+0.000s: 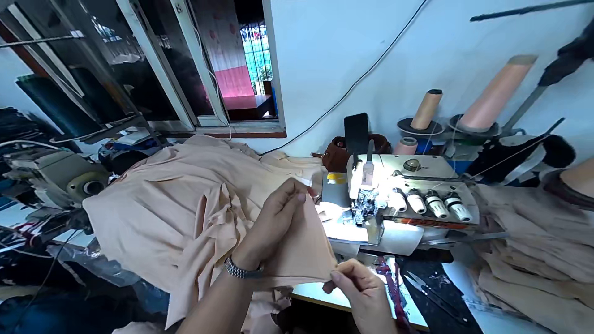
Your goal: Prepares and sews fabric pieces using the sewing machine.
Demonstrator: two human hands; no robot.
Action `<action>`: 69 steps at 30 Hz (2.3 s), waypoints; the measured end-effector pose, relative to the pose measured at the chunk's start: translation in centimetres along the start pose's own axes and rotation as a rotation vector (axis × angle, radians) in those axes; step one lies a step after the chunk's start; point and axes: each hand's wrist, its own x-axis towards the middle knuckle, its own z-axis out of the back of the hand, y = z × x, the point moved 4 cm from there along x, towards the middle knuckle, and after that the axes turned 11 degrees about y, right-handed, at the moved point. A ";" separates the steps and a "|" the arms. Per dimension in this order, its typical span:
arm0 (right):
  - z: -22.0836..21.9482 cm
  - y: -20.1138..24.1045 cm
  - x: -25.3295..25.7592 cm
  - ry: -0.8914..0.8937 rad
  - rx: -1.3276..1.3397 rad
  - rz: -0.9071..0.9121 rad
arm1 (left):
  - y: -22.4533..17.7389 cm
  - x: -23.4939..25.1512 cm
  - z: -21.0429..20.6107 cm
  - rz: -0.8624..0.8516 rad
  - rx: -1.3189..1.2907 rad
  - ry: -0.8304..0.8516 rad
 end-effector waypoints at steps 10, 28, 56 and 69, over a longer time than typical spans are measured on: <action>5.4 -2.3 -0.8 -0.124 0.039 -0.190 | 4.7 5.6 -6.2 -0.009 0.038 0.145; 5.4 -3.8 -3.9 -0.265 0.077 -0.275 | 5.6 3.7 -7.0 -0.032 -0.241 0.150; 4.0 -4.3 -6.4 -0.315 0.059 -0.431 | 6.1 3.5 -9.2 0.058 -0.082 0.187; 3.6 -4.3 -6.6 -0.338 0.031 -0.422 | 5.4 3.7 -9.5 -0.023 0.080 0.062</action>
